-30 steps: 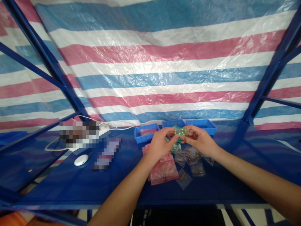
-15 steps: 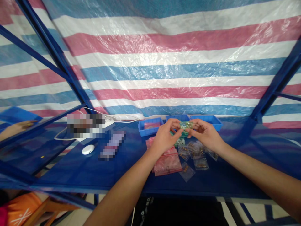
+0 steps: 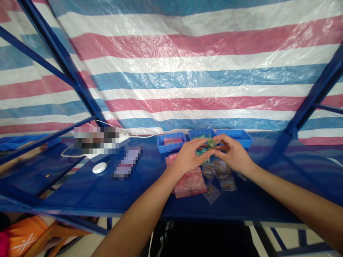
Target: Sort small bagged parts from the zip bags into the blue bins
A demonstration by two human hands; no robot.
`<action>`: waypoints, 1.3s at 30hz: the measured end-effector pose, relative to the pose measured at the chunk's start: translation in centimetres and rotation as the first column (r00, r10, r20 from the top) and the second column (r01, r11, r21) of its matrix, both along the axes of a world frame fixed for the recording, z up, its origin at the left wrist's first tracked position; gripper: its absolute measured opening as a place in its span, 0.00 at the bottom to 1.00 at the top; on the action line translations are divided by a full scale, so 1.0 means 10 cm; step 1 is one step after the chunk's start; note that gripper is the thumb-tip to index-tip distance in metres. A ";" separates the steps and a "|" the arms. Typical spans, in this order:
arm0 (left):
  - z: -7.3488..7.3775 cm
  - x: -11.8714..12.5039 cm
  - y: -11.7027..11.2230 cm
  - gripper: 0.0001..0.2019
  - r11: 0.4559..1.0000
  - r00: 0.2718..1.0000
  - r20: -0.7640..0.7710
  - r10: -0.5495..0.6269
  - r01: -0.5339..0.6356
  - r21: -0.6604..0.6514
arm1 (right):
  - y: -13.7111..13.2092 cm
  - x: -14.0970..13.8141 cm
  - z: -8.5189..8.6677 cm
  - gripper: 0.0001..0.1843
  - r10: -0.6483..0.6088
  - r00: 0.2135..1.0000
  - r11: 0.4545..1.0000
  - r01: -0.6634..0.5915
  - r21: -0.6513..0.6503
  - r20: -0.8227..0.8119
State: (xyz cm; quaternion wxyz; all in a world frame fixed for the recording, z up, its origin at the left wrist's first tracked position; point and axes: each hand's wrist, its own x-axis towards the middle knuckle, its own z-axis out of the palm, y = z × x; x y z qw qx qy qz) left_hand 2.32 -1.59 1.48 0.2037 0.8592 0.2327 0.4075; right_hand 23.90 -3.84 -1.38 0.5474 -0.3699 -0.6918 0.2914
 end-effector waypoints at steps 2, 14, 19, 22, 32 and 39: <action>0.02 -0.01 0.01 0.19 0.999 0.999 -0.014 0.040 -0.040 -0.005 | -0.03 -0.02 0.02 0.19 0.061 0.997 0.998 -0.062 0.019 0.057; 0.01 -0.01 0.03 0.15 0.983 0.992 0.103 0.076 -0.057 -0.176 | -0.01 -0.01 0.05 0.24 -0.075 0.996 0.997 0.076 0.031 -0.049; -0.05 0.01 0.06 0.17 0.974 0.988 0.132 0.077 -0.047 -0.220 | 0.02 -0.02 0.06 0.19 0.022 0.990 0.993 -0.038 -0.110 -0.140; -0.02 0.00 0.07 0.14 0.975 0.972 0.168 0.166 -0.137 -0.174 | 0.01 -0.02 0.11 0.20 -0.063 0.984 0.994 0.047 -0.097 -0.166; -0.06 0.04 0.02 0.22 0.981 0.985 0.168 -0.041 0.072 -0.182 | -0.02 -0.02 0.08 0.18 0.033 0.994 0.995 -0.043 -0.095 -0.108; -0.06 0.00 0.10 0.13 0.961 0.970 0.231 0.080 -0.014 -0.276 | -0.03 -0.05 0.10 0.23 -0.044 0.988 0.999 0.040 -0.027 -0.147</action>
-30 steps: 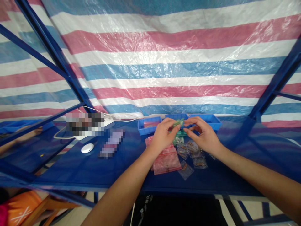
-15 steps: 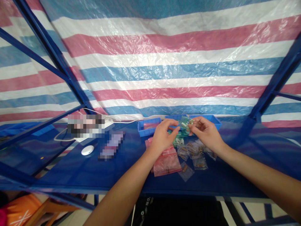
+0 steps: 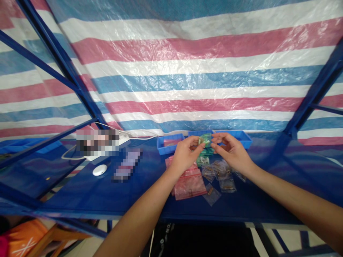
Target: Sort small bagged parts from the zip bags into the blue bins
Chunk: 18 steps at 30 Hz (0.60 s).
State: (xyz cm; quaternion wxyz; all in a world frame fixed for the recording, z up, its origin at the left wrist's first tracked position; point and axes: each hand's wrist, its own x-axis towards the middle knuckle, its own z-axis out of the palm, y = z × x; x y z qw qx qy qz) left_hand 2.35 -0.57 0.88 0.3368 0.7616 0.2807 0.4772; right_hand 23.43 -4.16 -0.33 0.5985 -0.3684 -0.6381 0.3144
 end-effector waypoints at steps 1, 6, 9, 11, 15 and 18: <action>0.00 0.00 0.00 0.13 1.000 1.000 0.015 -0.013 0.014 -0.010 | 0.01 0.00 -0.01 0.25 -0.015 1.000 1.000 0.015 0.009 -0.012; -0.01 0.03 -0.01 0.15 0.998 0.999 0.006 -0.054 0.054 -0.023 | 0.05 0.01 -0.03 0.18 0.132 0.991 0.988 -0.133 -0.084 -0.014; 0.01 0.03 -0.02 0.17 0.999 1.000 -0.009 0.023 -0.022 0.029 | 0.06 0.02 -0.03 0.18 0.122 0.992 0.985 -0.125 -0.116 -0.033; 0.05 0.02 -0.03 0.14 0.995 0.998 -0.032 0.062 -0.059 0.085 | 0.07 0.04 -0.02 0.19 0.064 0.996 0.990 -0.071 -0.121 -0.066; 0.08 0.02 -0.07 0.13 0.988 0.996 -0.086 0.002 0.012 0.153 | 0.07 0.08 -0.02 0.21 0.023 0.997 0.991 -0.032 -0.127 -0.073; 0.07 0.03 -0.11 0.20 0.984 0.994 -0.077 -0.083 0.094 0.154 | 0.05 0.06 -0.05 0.19 0.106 0.994 0.989 -0.110 -0.096 -0.038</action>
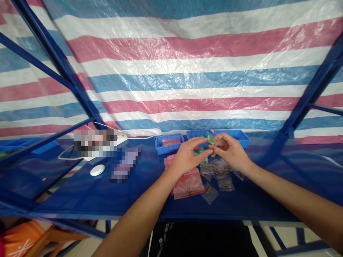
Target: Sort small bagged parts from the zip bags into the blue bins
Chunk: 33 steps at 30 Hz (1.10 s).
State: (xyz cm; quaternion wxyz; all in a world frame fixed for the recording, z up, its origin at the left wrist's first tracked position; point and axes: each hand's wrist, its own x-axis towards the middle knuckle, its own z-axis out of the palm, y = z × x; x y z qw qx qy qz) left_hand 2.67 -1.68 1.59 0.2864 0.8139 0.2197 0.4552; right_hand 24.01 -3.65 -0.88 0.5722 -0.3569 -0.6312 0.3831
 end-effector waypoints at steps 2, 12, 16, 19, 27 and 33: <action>0.00 0.00 -0.01 0.21 1.000 1.000 -0.010 -0.016 0.017 0.003 | -0.02 -0.03 -0.03 0.18 0.034 0.998 0.999 -0.036 0.040 0.057; 0.00 -0.03 0.07 0.14 0.989 0.993 0.036 0.110 -0.106 -0.099 | 0.00 -0.02 0.01 0.24 -0.115 0.993 0.990 0.112 0.086 0.037; -0.06 -0.01 0.10 0.23 0.974 0.996 0.094 0.003 0.018 -0.224 | 0.03 0.00 0.00 0.21 0.118 0.993 0.993 -0.118 -0.022 -0.015; -0.10 0.00 0.13 0.24 0.967 0.994 0.108 -0.008 0.035 -0.251 | 0.05 -0.01 -0.02 0.19 0.161 0.986 0.986 -0.163 -0.046 -0.050; -0.06 -0.03 0.14 0.08 0.992 0.996 0.077 0.038 -0.028 -0.127 | 0.02 0.01 0.03 0.15 0.042 0.999 0.997 -0.042 0.058 -0.012; 0.01 -0.08 0.12 0.10 0.992 0.992 0.011 0.127 -0.127 -0.015 | 0.03 0.06 0.01 0.09 -0.049 0.997 0.991 0.040 0.126 0.063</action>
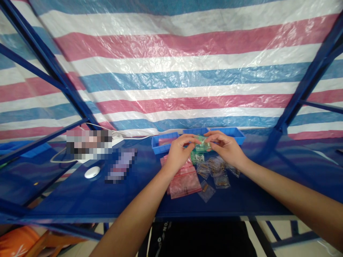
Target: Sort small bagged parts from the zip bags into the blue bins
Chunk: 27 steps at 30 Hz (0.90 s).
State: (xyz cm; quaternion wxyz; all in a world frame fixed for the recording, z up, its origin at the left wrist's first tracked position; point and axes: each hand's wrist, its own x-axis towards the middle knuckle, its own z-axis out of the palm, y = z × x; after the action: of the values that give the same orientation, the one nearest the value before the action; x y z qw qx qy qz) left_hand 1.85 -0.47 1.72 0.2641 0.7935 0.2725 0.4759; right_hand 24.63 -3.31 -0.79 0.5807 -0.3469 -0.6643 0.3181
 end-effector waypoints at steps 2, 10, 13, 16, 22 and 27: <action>-0.01 0.00 0.00 0.12 1.000 1.000 -0.021 0.009 -0.010 -0.026 | 0.01 0.02 -0.01 0.10 -0.009 1.000 0.999 0.009 -0.035 -0.002; -0.01 0.04 -0.03 0.11 0.999 0.999 -0.049 0.013 -0.015 -0.048 | -0.07 -0.04 0.07 0.11 -0.027 1.000 0.999 0.027 -0.037 0.011; 0.01 0.05 -0.06 0.14 0.999 0.999 -0.039 0.002 -0.004 -0.047 | -0.12 -0.07 0.10 0.11 0.005 1.000 1.000 -0.005 -0.006 0.030; 0.02 0.05 -0.08 0.17 0.999 0.999 -0.038 0.019 -0.021 -0.046 | -0.14 -0.06 0.10 0.10 0.068 0.997 0.998 -0.068 0.009 0.039; 0.01 0.05 -0.12 0.21 0.997 0.989 -0.134 0.064 -0.070 -0.042 | -0.15 -0.07 0.11 0.16 0.107 0.993 0.994 -0.104 -0.043 0.051; 0.02 0.05 -0.11 0.15 0.999 0.985 -0.165 0.046 -0.045 0.012 | -0.14 -0.11 0.09 0.16 0.125 0.992 0.989 -0.125 -0.083 -0.010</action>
State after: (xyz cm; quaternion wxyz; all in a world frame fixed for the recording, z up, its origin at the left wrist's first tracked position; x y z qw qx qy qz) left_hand 2.33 -1.60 1.91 0.2263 0.8248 0.3096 0.4155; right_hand 23.52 -4.71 0.14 0.5461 -0.3280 -0.6694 0.3823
